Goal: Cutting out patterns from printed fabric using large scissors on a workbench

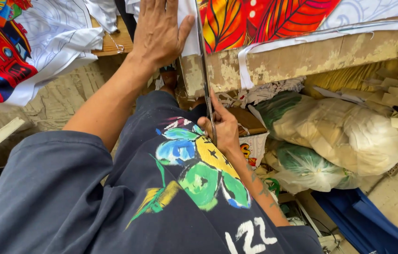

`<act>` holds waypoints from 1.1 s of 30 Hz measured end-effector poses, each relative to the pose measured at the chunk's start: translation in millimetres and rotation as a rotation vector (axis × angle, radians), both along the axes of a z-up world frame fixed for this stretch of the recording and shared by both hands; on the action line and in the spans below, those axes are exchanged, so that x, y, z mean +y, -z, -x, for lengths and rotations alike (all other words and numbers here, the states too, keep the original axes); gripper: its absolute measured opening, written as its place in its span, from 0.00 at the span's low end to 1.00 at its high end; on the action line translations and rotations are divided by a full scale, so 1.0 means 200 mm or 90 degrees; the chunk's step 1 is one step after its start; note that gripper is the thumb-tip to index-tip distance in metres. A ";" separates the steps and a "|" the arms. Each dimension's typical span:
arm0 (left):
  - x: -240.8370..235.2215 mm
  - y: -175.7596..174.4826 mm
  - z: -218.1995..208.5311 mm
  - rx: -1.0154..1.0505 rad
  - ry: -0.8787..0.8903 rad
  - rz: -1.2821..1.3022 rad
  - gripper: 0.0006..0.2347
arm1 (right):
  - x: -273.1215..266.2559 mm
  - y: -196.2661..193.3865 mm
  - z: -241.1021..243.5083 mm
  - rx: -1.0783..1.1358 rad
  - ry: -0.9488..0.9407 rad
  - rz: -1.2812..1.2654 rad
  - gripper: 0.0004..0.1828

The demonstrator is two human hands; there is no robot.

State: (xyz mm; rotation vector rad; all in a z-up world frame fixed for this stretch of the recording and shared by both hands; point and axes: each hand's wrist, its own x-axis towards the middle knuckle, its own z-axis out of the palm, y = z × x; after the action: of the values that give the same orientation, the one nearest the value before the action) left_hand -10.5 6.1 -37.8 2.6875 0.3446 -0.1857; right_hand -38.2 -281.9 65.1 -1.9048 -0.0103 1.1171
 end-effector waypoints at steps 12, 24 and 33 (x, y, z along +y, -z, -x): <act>0.01 -0.16 -0.03 0.159 0.018 0.016 0.34 | 0.16 -0.04 -0.13 0.025 0.051 -0.005 0.48; 0.05 -0.24 -0.03 0.144 0.044 -0.015 0.39 | 0.40 -0.05 -0.35 -0.055 -0.016 -0.023 0.49; -0.06 -0.33 -0.01 0.134 0.026 -0.061 0.39 | 0.52 0.07 -0.55 0.037 0.014 -0.096 0.52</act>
State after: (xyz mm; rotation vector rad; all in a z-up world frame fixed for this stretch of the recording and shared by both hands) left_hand -7.7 -5.2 28.6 2.7766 0.3700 -0.4786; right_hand 71.6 -177.7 51.1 -1.7343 -0.0403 1.1245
